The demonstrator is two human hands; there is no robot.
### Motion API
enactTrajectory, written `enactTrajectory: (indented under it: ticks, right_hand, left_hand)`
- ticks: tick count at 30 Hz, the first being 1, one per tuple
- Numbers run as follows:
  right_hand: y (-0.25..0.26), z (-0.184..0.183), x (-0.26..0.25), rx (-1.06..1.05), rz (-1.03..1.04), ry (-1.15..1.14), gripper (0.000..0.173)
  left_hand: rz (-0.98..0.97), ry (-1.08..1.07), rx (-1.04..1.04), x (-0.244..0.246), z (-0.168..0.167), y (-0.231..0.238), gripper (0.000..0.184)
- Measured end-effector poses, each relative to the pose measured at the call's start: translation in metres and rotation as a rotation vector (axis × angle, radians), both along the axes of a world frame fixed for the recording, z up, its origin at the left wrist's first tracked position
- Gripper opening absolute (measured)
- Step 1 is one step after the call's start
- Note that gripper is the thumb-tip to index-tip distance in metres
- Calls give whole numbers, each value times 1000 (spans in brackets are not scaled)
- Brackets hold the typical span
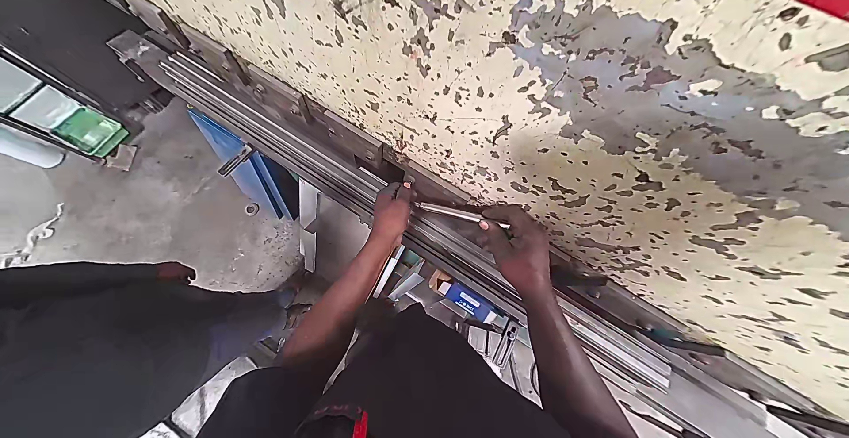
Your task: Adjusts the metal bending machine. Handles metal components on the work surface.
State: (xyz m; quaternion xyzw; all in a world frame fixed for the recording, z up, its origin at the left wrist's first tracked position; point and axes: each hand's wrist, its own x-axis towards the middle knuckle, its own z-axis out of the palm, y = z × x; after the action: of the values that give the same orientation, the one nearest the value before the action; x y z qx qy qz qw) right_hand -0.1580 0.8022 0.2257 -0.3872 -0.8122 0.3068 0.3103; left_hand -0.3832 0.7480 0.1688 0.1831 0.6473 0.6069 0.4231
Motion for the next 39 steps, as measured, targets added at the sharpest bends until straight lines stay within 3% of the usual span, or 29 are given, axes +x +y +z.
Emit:
enactTrajectory:
  ticks: [5,10,13,15,17,20,22,26,32,36,39]
  right_hand:
    - [4,46,-34,187,36,-147,9]
    - [11,12,6,414,83,-76,19]
    - [18,-11,11,687,44,240,22]
    - [29,12,-52,830,70,386,24]
    - [37,65,-155,815,279,340,21]
    - [35,94,-293,605,610,-151,35]
    - [22,69,-327,479,668,-295,49]
    - [-1,19,-306,320,485,-279,54]
    - [13,54,-225,153,453,113,54]
    - [9,76,-154,200,330,46,40]
    - [7,65,-88,183,194,58,25]
  left_hand:
    - [-12,-333,40,-8,11,2,23]
    - [3,-285,-5,-2,13,5,26]
    - [13,-296,-30,-8,15,9,25]
    - [-5,-402,-10,-10,16,10,29]
    - [-38,-661,48,-17,21,9,40]
    - [-108,-988,186,-32,12,-1,58]
    - [-95,-1009,206,-35,4,-3,70]
    - [-103,-1050,320,-31,-6,-18,70]
    - [-161,-994,386,-19,0,-15,53]
    - [-136,-932,284,-9,14,-14,53]
    - [-139,-782,214,-11,8,6,47]
